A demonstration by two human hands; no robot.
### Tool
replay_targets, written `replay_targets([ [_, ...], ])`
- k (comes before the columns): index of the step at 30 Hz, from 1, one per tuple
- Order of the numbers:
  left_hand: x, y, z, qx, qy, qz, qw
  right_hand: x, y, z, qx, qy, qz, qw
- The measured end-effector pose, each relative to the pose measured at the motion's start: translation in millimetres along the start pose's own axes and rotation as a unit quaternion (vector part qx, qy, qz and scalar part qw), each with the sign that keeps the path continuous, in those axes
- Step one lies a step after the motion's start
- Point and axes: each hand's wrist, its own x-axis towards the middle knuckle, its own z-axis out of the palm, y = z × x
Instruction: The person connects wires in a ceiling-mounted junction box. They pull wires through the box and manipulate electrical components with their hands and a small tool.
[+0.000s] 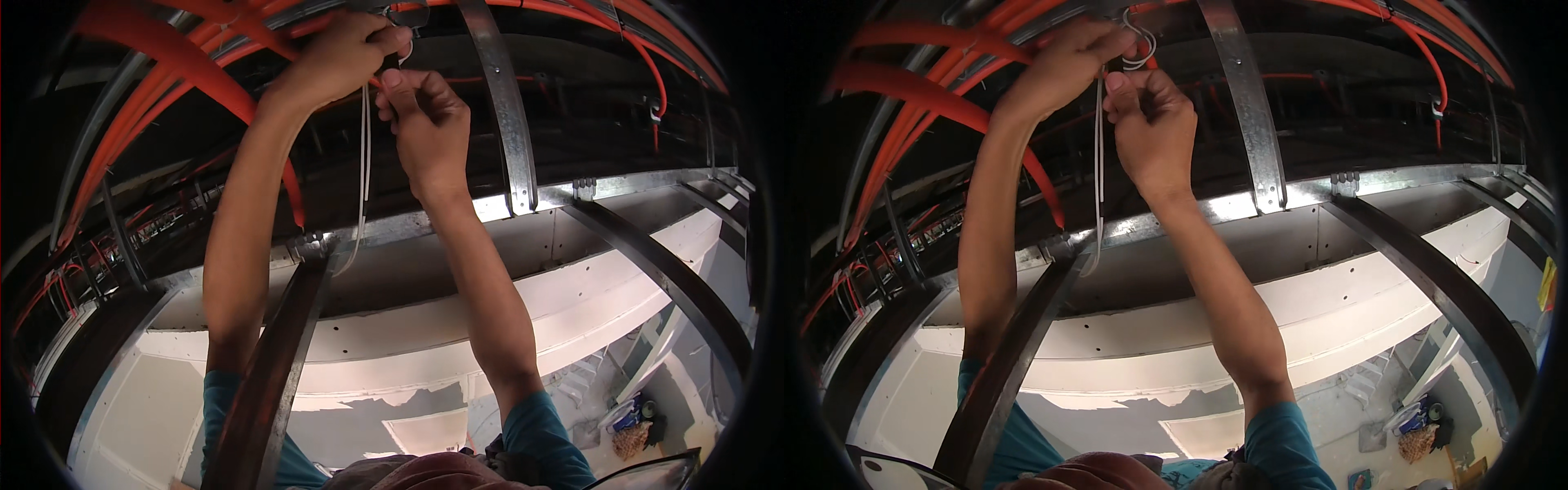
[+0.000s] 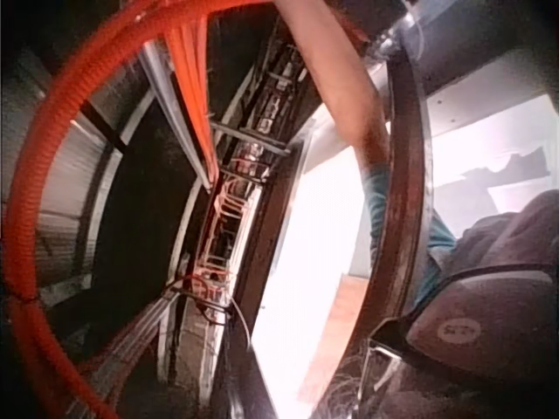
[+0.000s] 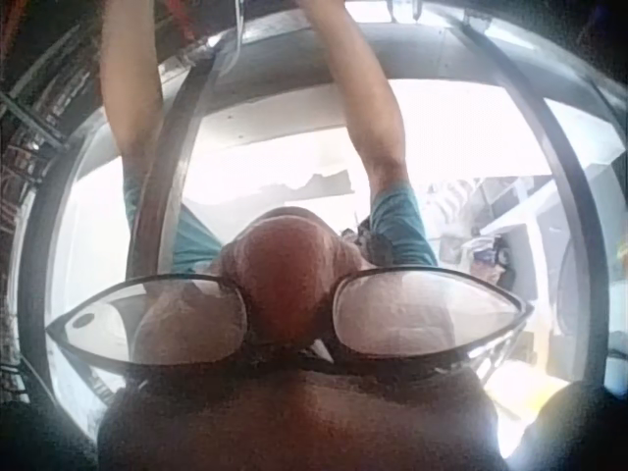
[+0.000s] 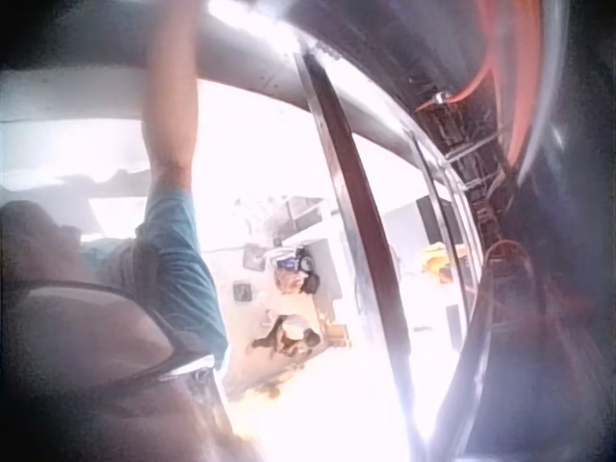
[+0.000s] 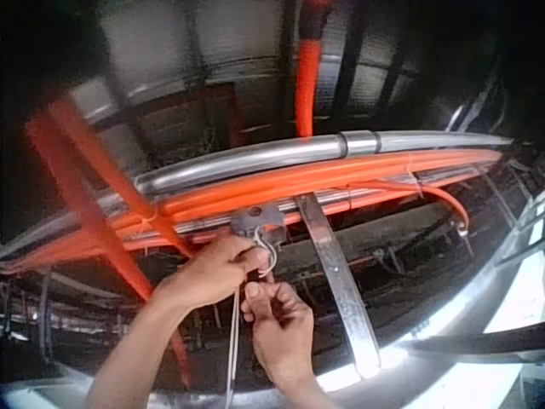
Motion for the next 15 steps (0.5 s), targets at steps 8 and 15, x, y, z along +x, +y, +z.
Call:
replay_targets([
  [8, -7, -8, -4, 0.050, 0.018, 0.061, 0.997, 33, 17, -20, -0.092, -0.035, 0.031, 0.995],
  [15, -17, -21, 6, 0.059, 0.085, 0.168, 0.980, 68, 19, -9, -0.128, -0.013, -0.078, 0.989],
])
